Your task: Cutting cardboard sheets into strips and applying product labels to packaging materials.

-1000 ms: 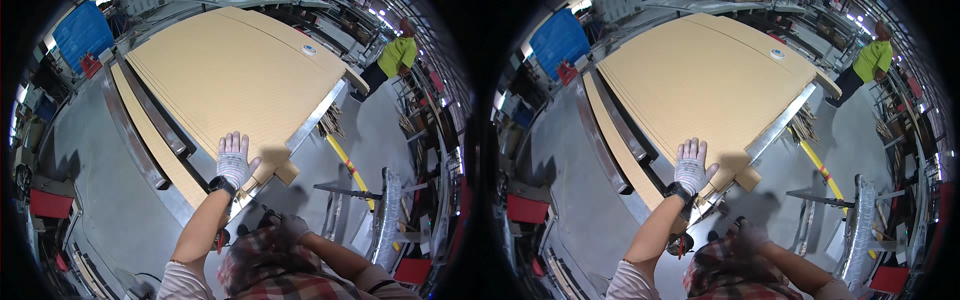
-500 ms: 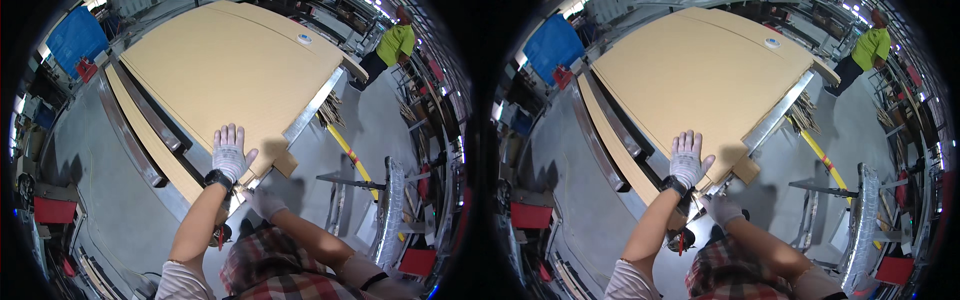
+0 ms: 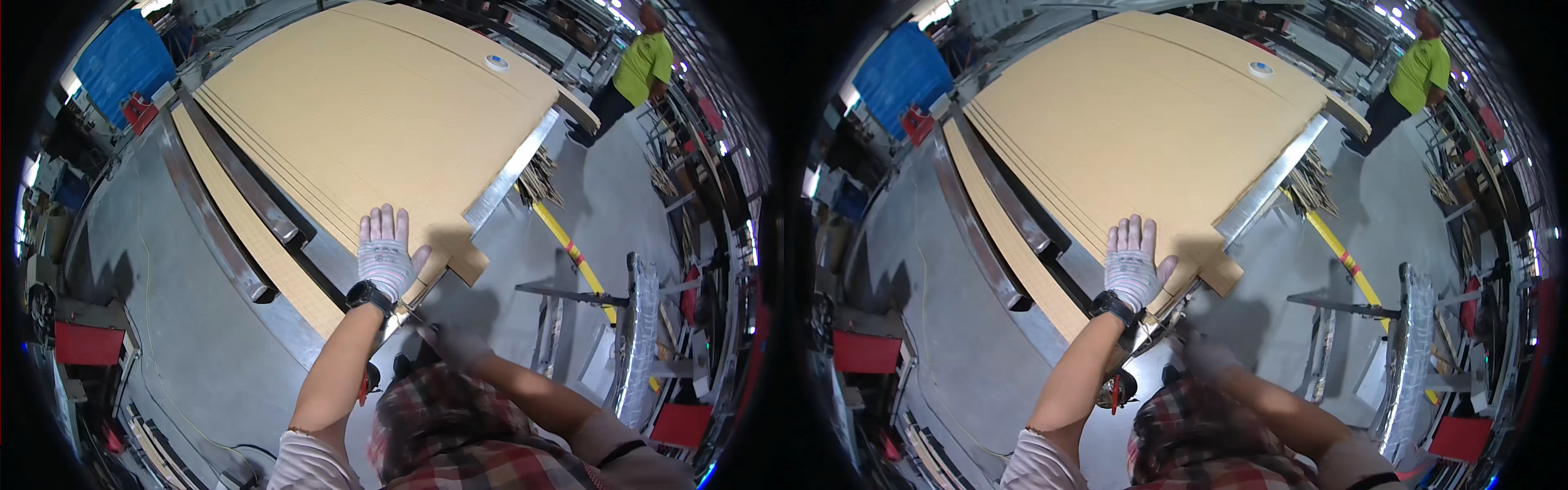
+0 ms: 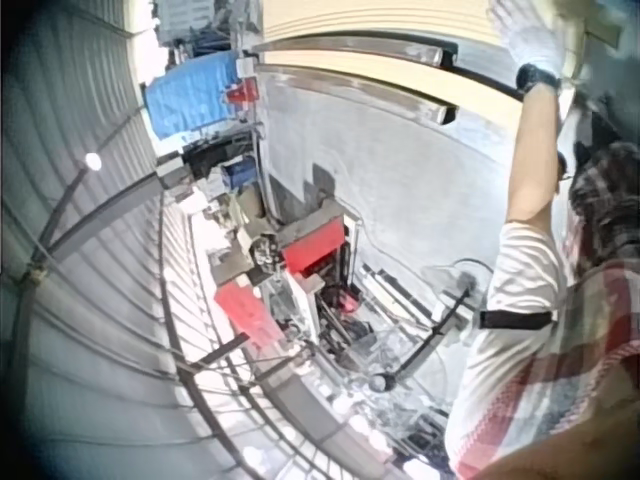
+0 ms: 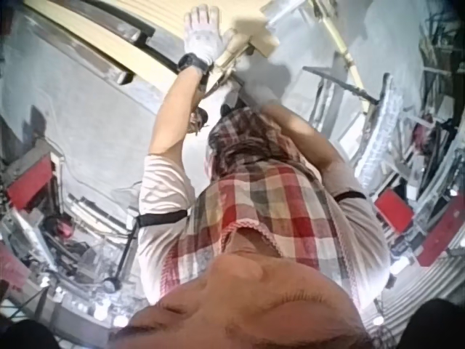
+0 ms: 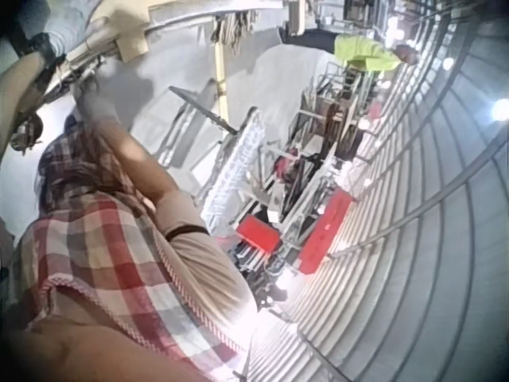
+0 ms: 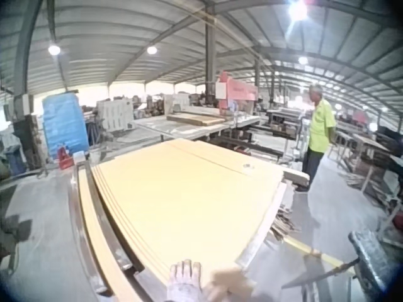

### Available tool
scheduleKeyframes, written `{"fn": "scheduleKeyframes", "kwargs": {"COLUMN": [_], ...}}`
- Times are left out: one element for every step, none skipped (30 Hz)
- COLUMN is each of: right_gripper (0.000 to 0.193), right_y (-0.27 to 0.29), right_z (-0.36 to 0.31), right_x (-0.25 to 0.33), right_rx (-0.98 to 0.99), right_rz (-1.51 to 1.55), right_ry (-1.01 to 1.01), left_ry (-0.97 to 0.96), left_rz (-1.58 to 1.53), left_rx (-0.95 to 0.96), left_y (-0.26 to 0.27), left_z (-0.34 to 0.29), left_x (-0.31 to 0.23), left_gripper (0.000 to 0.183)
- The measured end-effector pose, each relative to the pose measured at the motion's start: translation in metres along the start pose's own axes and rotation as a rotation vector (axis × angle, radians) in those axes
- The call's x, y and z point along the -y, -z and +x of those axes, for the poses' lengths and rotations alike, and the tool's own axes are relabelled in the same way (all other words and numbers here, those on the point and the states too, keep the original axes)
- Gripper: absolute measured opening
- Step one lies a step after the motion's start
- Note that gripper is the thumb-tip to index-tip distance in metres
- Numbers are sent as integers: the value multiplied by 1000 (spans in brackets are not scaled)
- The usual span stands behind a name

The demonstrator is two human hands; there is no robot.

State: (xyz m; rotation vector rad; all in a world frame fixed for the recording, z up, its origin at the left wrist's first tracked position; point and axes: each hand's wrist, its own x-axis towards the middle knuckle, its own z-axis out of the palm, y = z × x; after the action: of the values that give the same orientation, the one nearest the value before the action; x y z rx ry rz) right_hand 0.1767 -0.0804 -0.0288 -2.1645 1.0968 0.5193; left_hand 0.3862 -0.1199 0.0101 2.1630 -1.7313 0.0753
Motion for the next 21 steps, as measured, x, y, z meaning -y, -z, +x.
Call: {"fn": "scheduleKeyframes", "kwargs": {"right_gripper": [48, 48, 48, 53, 53, 55, 58, 58, 63, 68, 68, 67, 66, 66, 66, 65, 63, 59, 59, 56, 53], "right_y": [2, 4, 10, 32, 31, 33, 35, 40, 51, 56, 40, 8, -11, -15, 1, 34, 54, 50, 36, 14, 6], "right_z": [0, 1, 9, -7, -8, -10, -13, -8, 1, 7, 2, -7, -8, -5, -6, -3, -2, 1, -9, -30, -42], "right_x": [4, 8, 13, 29, 31, 29, 29, 32, 45, 53, 36, 5, -19, -29, -12, 23, 40, 36, 21, -5, -35], "right_rx": [-7, -17, -25, 49, 48, 75, 102, 101, 101, 100, 96, -19, -131, -88, -81, 2, 78, 37, 30, -70, -167], "right_rz": [8, 6, -1, 95, 102, 86, 70, 71, 119, 167, 172, 113, 43, 6, 8, 68, 127, 98, 101, 145, 184], "right_ry": [-15, -45, -56, -149, -146, -131, -114, -110, -85, -58, -55, -44, -21, -18, -18, -70, -125, -115, -113, -26, 71], "left_ry": [-12, -23, -28, -5, 19, -2, -3, -8, -20, -20, -26, -21, -3, -8, -5, -6, -12, 5, 0, -6, -2], "left_rz": [5, 10, 16, 23, 30, 59, 62, 60, 57, 36, 41, 27, 15, 33, 33, 34, 32, 26, 30, 10, -6], "left_rx": [3, 3, -1, 17, 34, 22, 21, 4, -11, -37, -37, -14, 3, 1, 8, 6, -1, 37, 33, 21, 2], "left_y": [1, -2, -2, -1, -1, -1, -2, -3, -2, -3, -4, -1, 1, -1, -3, -3, -2, 0, 1, 4, 5], "left_z": [2, 2, 4, 1, -2, -5, -3, 1, 4, 3, 3, 2, 2, 3, 0, -1, 2, 4, 4, 0, -1], "left_x": [-3, -6, -5, -3, -1, -2, -1, 0, 2, -2, -4, -5, -8, -9, -9, -6, -7, -12, -11, -7, -2], "left_gripper": [76, 76, 76, 77, 77, 77, 77, 77, 76, 76, 76, 76, 76, 77, 77, 77, 78, 78, 78, 78, 78]}}
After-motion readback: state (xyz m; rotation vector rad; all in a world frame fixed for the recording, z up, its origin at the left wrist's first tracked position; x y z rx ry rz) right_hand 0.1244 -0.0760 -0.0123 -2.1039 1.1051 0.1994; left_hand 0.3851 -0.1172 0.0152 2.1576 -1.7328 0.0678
